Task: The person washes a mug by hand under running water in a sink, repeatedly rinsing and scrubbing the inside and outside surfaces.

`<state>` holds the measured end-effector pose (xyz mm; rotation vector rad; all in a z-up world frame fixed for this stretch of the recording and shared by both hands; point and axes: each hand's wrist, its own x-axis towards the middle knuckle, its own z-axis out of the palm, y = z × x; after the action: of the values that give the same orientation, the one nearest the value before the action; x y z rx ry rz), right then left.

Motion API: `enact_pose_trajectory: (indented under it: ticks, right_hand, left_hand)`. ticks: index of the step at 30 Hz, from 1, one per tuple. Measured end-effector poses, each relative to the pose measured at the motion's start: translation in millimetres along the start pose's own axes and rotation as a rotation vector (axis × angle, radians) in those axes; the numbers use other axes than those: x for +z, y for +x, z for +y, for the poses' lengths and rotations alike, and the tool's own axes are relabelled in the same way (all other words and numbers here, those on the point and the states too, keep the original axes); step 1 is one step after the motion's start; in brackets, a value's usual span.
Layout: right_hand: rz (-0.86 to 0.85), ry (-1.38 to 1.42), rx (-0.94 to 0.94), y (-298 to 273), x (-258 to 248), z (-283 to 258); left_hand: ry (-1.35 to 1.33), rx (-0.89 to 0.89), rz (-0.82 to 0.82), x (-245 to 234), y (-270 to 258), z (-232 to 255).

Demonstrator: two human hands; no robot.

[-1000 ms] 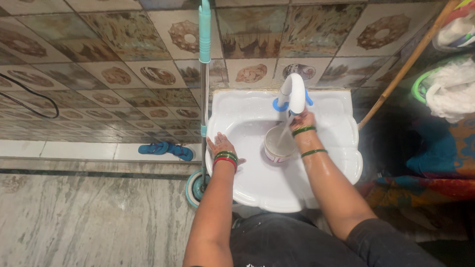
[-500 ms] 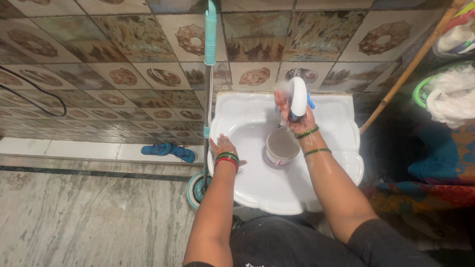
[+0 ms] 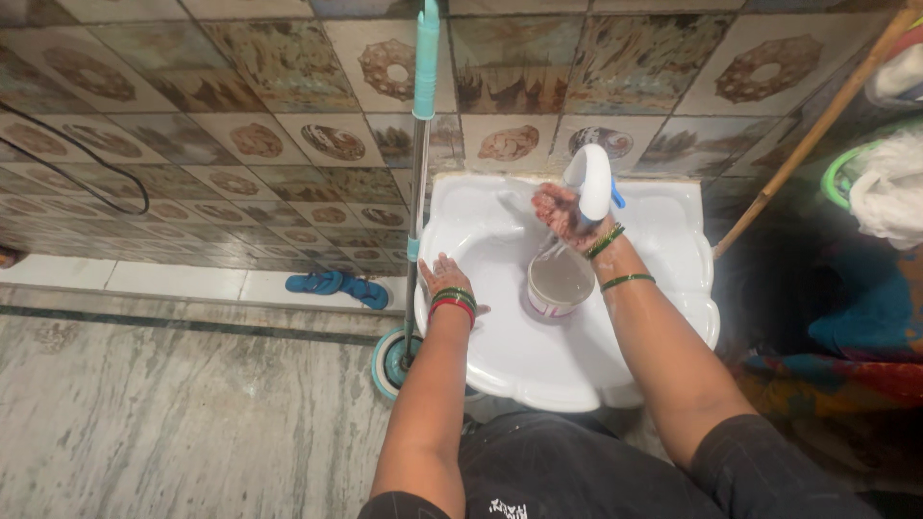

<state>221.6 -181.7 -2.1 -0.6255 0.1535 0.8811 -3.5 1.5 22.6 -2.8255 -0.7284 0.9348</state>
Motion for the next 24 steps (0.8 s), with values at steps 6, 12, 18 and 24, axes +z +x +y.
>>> enact_pose_trajectory:
  ticks: [6, 12, 18, 24]
  right_hand:
    - [0.297, 0.254, 0.001, 30, -78, 25]
    - [-0.043, -0.048, 0.128, 48, -52, 30]
    - [-0.096, 0.162, 0.005, 47, -92, 31]
    - [-0.024, -0.029, 0.062, 43, -54, 38]
  left_hand:
    - [-0.028, 0.007, 0.006, 1, -5, -4]
    - [-0.010, -0.001, -0.010, -1, -3, -3]
    - [-0.021, 0.008, -0.009, -4, -7, -7]
    - [0.000, 0.013, -0.017, -8, -8, -4]
